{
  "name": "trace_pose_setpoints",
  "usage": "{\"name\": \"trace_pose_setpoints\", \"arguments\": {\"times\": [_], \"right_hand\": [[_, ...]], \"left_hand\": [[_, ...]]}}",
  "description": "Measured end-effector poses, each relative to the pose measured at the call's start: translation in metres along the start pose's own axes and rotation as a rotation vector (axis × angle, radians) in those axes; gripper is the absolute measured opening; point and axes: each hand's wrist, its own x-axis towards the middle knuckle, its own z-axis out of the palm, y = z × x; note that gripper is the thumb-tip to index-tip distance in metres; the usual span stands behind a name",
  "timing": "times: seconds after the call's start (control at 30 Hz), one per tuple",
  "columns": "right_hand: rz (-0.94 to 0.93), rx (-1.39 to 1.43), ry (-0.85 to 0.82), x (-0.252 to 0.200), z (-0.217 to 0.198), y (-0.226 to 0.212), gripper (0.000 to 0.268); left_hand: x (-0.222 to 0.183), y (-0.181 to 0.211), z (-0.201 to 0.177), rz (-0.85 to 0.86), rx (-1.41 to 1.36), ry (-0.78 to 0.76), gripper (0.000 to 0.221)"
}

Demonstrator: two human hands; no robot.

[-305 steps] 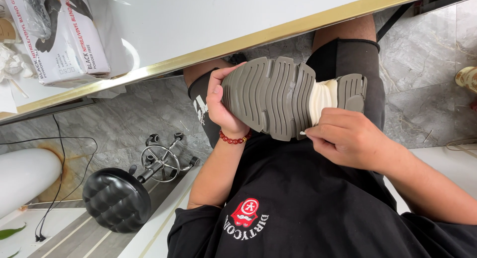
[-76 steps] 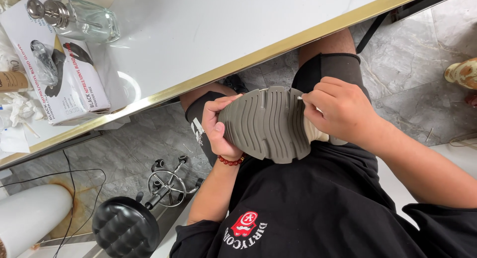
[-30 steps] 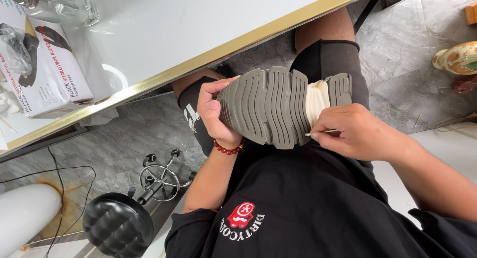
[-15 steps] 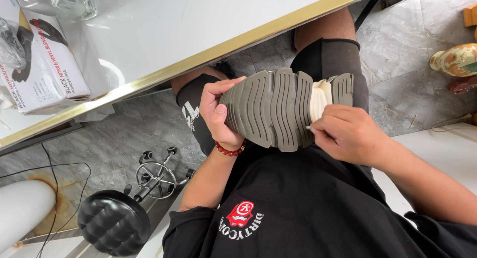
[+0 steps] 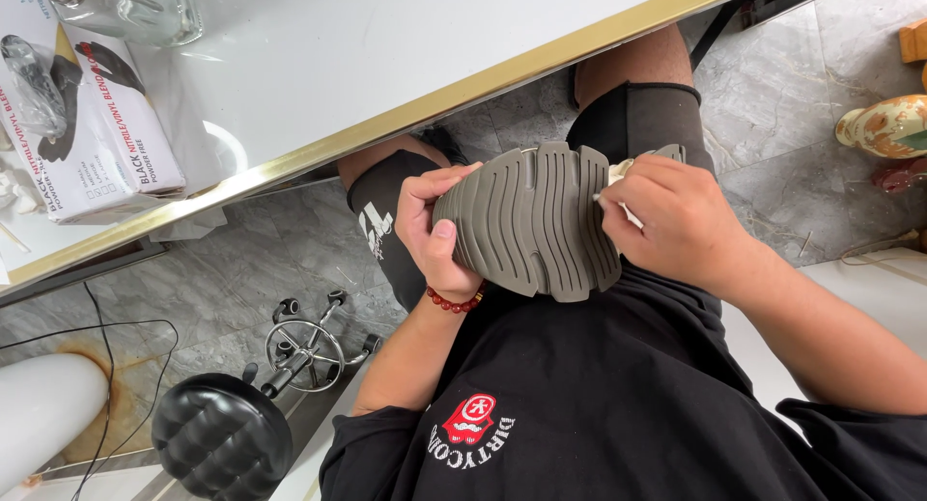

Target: The person holds a sneaker on their lap and cleans its rubber outsole, running a cotton swab along the tread grooves and edges, rotating the shoe to reach different sections of the sole.

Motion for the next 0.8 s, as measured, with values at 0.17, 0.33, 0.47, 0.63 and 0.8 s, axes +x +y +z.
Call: {"name": "trace_pose_setpoints", "arguments": {"times": [0.17,0.33,0.47,0.63,0.8], "right_hand": [[0.069,-0.055,0.059,0.003,0.008,0.017,0.011],[0.3,0.042,0.1,-0.002,0.015,0.027,0.008],[0.745,1.116,0.237,-0.018,0.007,0.052,0.009],[0.683,1.885,0.129,-0.02,0.004,0.046,0.014],[0.603,1.99,0.058,-0.022,0.005,0.041,0.014]], "left_hand": [[-0.001,0.003,0.003,0.033,0.051,-0.019,0.042],[0.002,0.01,0.001,0.022,0.063,0.011,0.042],[0.002,0.001,-0.001,0.032,0.066,-0.006,0.041],[0.005,-0.002,-0.007,0.011,-0.009,0.024,0.041],[0.006,-0.003,-0.012,0.004,-0.021,0.015,0.042]]}}
